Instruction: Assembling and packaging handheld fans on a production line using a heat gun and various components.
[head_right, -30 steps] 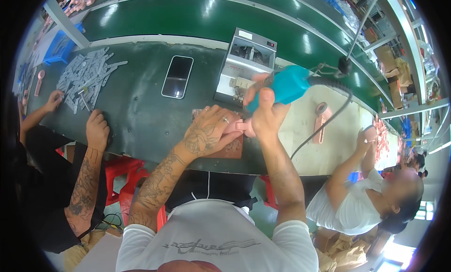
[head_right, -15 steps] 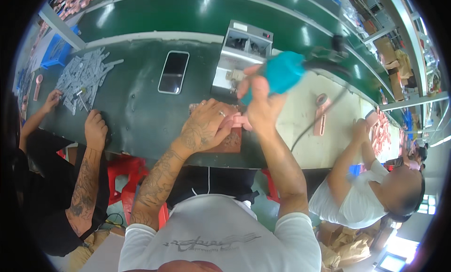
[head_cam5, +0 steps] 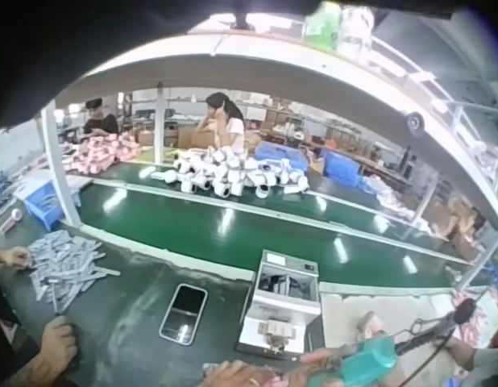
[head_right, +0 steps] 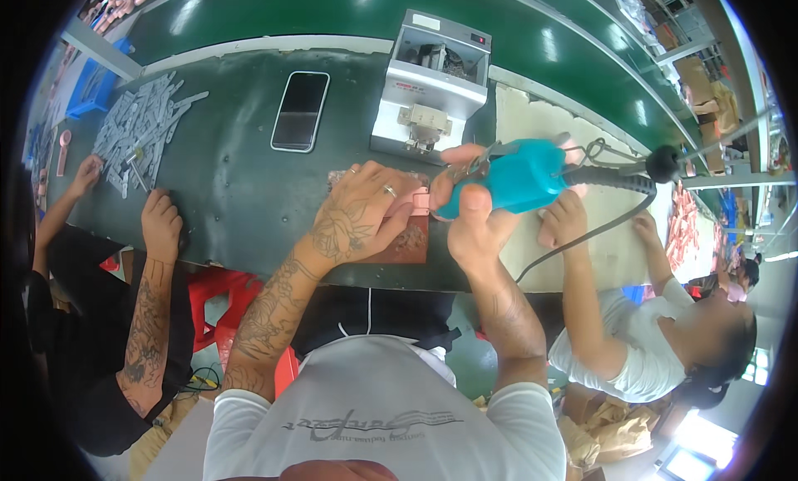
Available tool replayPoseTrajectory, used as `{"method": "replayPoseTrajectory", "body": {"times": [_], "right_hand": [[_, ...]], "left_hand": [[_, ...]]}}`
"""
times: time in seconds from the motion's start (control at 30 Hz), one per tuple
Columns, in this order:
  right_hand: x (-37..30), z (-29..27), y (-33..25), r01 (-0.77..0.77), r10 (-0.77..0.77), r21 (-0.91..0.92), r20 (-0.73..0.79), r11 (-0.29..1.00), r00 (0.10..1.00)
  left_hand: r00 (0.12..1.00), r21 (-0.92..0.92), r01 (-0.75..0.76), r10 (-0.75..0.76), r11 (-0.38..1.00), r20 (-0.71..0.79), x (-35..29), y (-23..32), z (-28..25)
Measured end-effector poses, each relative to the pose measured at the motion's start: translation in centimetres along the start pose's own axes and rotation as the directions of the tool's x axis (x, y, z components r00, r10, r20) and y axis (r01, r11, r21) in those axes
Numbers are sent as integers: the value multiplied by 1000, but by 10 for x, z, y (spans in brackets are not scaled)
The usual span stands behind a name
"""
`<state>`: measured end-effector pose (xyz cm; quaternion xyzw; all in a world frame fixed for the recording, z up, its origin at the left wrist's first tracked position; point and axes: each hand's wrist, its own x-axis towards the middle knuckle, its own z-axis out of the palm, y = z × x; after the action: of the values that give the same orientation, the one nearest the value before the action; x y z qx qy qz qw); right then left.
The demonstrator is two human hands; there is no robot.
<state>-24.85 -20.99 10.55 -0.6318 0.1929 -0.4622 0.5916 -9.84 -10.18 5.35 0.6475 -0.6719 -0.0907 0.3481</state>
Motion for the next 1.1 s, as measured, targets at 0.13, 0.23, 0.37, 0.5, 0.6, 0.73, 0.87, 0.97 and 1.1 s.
{"method": "replayPoseTrajectory", "body": {"times": [0.13, 0.23, 0.37, 0.5, 0.6, 0.73, 0.87, 0.97, 1.1], "right_hand": [[-5, -2, 13, 3, -3, 39, 9, 999, 1000], [-5, 6, 19, 0, -2, 121, 17, 993, 1000], [-11, -10, 26, 15, -17, 172, 11, 985, 1000], [-6, -1, 17, 36, -40, 117, 35, 992, 999], [-13, 1, 19, -152, 174, 174, -119, 973, 977], [-9, -41, -7, 98, -9, 475, -185, 874, 983], [-19, -64, -40, 186, -53, 428, -304, 884, 951], [-29, -77, -31, 189, -81, 340, -306, 921, 949], [-43, -63, -24, 42, -7, 71, -431, 997, 902]], "left_hand": [[1000, 18, 15, -15, 1000, -5, 2, 0, 0], [999, 30, -2, 3, 1000, -32, -1, -4, -5], [998, 19, -59, 59, 998, -24, 11, 5, -4], [998, 23, -33, 34, 999, -43, 4, 4, 0], [988, 89, -135, 141, 987, -69, -11, -3, -5], [949, 279, -252, 294, 927, -119, -25, 18, 11], [989, 149, -74, 91, 986, -113, -59, 18, -20], [906, 238, 277, -170, 931, -387, -89, -9, -69], [741, 383, 585, -280, 715, -610, -126, -80, -111]]}}
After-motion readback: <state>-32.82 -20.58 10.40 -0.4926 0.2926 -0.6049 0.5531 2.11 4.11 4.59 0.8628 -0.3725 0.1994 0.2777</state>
